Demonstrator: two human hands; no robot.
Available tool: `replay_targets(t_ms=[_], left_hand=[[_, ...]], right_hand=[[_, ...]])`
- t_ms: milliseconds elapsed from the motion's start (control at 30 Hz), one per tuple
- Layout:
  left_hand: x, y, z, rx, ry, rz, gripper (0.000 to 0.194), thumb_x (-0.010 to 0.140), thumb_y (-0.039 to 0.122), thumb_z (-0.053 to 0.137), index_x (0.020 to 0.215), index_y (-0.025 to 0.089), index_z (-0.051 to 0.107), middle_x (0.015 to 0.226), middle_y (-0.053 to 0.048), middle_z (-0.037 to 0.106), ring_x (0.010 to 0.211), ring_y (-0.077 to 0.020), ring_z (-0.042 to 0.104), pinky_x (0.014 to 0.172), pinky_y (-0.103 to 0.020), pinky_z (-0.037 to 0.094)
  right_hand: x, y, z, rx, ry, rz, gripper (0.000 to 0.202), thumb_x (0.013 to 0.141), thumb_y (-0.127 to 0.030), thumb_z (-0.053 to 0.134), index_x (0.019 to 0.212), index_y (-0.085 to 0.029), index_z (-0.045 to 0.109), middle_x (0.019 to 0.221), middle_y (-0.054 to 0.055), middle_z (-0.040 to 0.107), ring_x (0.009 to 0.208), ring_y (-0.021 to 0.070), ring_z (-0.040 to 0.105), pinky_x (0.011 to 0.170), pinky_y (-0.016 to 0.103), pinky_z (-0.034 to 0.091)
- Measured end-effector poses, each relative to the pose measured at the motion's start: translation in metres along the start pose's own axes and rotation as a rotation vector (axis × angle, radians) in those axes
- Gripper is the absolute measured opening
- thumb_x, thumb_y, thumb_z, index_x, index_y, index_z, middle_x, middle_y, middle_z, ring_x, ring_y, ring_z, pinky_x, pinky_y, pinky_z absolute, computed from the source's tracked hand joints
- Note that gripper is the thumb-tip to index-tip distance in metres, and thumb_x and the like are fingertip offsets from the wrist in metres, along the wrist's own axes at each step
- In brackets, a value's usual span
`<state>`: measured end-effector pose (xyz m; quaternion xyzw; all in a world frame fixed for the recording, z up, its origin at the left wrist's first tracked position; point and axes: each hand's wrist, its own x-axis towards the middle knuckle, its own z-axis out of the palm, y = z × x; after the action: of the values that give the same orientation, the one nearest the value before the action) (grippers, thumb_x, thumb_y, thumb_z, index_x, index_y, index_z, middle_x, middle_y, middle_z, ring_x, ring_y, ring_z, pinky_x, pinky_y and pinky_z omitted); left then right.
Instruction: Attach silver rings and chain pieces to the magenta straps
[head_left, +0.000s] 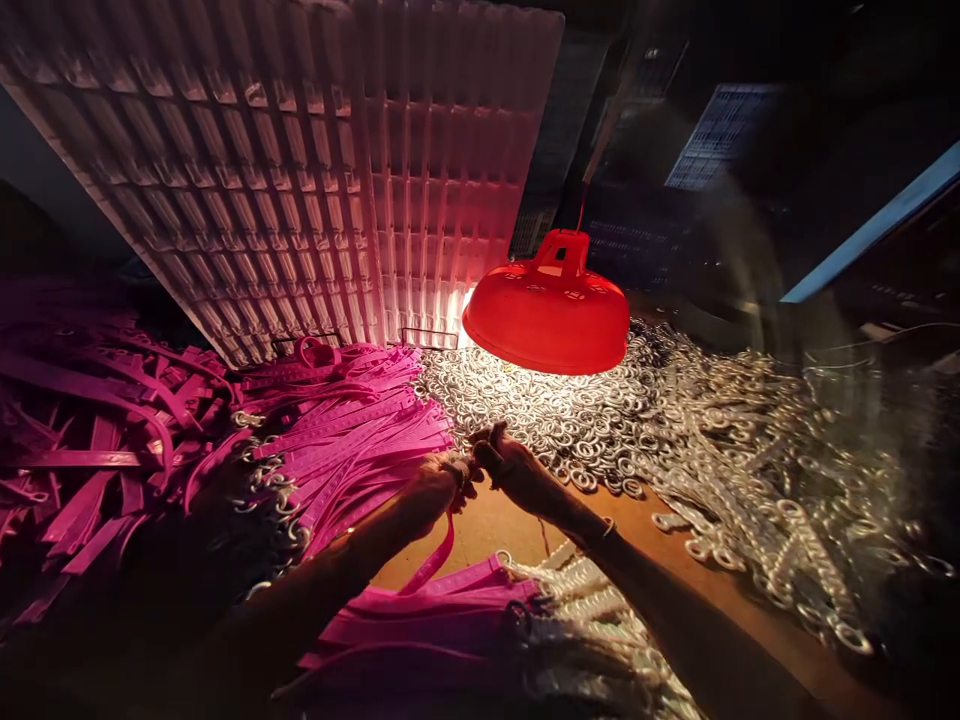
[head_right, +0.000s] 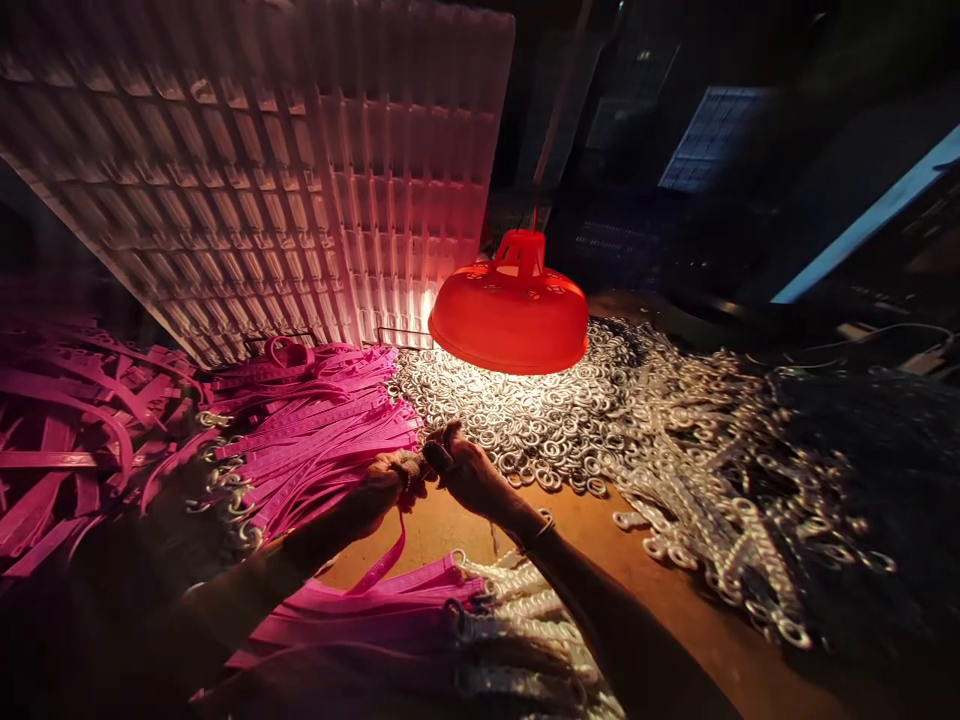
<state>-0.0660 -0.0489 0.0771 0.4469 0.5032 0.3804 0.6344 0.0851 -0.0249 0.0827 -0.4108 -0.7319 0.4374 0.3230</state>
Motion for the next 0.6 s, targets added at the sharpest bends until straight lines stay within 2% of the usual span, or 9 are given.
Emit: replay_targets(t_ms=[67, 133, 233, 333, 433, 600], left_hand=[[-0.007, 0.024, -0.001, 0.027, -0.033, -0.063, 0.025, 0.068, 0.038, 0.057, 0.058, 0.016, 0.052, 0.039, 0.008, 0.035, 0.033, -0.0035, 0.023, 0.036, -0.021, 0.014], [-0.019, 0.047, -0.002, 0.095, -0.106, -0.074, 0.023, 0.063, 0.035, 0.062, 0.055, 0.015, 0.054, 0.037, 0.01, 0.029, 0.034, -0.0025, 0.017, 0.037, -0.022, 0.009], [-0.043, 0.063, -0.003, 0.203, -0.238, -0.05, 0.024, 0.061, 0.035, 0.064, 0.053, 0.014, 0.058, 0.04, 0.006, 0.038, 0.038, -0.0043, 0.026, 0.038, -0.022, 0.015], [-0.069, 0.053, 0.0, 0.232, -0.354, -0.051, 0.025, 0.066, 0.036, 0.062, 0.056, 0.013, 0.063, 0.048, 0.002, 0.048, 0.046, -0.0074, 0.036, 0.042, -0.022, 0.023], [-0.093, 0.033, 0.007, 0.185, -0.408, -0.084, 0.026, 0.072, 0.035, 0.059, 0.057, 0.014, 0.063, 0.05, 0.001, 0.05, 0.046, -0.0082, 0.038, 0.043, -0.023, 0.027], [-0.12, 0.008, 0.021, -0.142, -0.34, -0.168, 0.019, 0.071, 0.029, 0.066, 0.061, 0.014, 0.063, 0.058, -0.002, 0.057, 0.053, -0.0119, 0.05, 0.05, -0.024, 0.039]], right_hand=[[-0.012, -0.015, -0.006, -0.03, -0.122, 0.057, 0.024, 0.088, -0.041, 0.045, 0.1, -0.02, 0.047, 0.069, -0.001, 0.055, 0.05, 0.0103, 0.049, 0.045, 0.021, 0.038], [-0.032, -0.029, -0.009, -0.088, -0.171, 0.097, 0.028, 0.087, -0.039, 0.049, 0.108, -0.022, 0.043, 0.063, -0.004, 0.052, 0.042, 0.0086, 0.044, 0.039, 0.02, 0.032], [-0.07, -0.043, -0.005, -0.203, -0.128, 0.043, 0.026, 0.084, -0.036, 0.056, 0.104, -0.023, 0.046, 0.055, -0.005, 0.049, 0.04, 0.009, 0.038, 0.039, 0.021, 0.023], [-0.105, -0.049, 0.007, -0.272, -0.078, 0.036, 0.03, 0.078, -0.037, 0.064, 0.102, -0.023, 0.05, 0.056, -0.001, 0.052, 0.044, 0.0118, 0.04, 0.042, 0.024, 0.021], [-0.131, -0.053, 0.018, -0.224, -0.101, 0.149, 0.028, 0.077, -0.041, 0.064, 0.097, -0.023, 0.053, 0.058, 0.003, 0.055, 0.046, 0.0144, 0.044, 0.043, 0.026, 0.024], [-0.147, -0.059, 0.024, 0.224, -0.165, 0.464, 0.034, 0.085, -0.056, 0.046, 0.101, -0.027, 0.053, 0.066, 0.005, 0.059, 0.052, 0.018, 0.051, 0.04, 0.025, 0.03]])
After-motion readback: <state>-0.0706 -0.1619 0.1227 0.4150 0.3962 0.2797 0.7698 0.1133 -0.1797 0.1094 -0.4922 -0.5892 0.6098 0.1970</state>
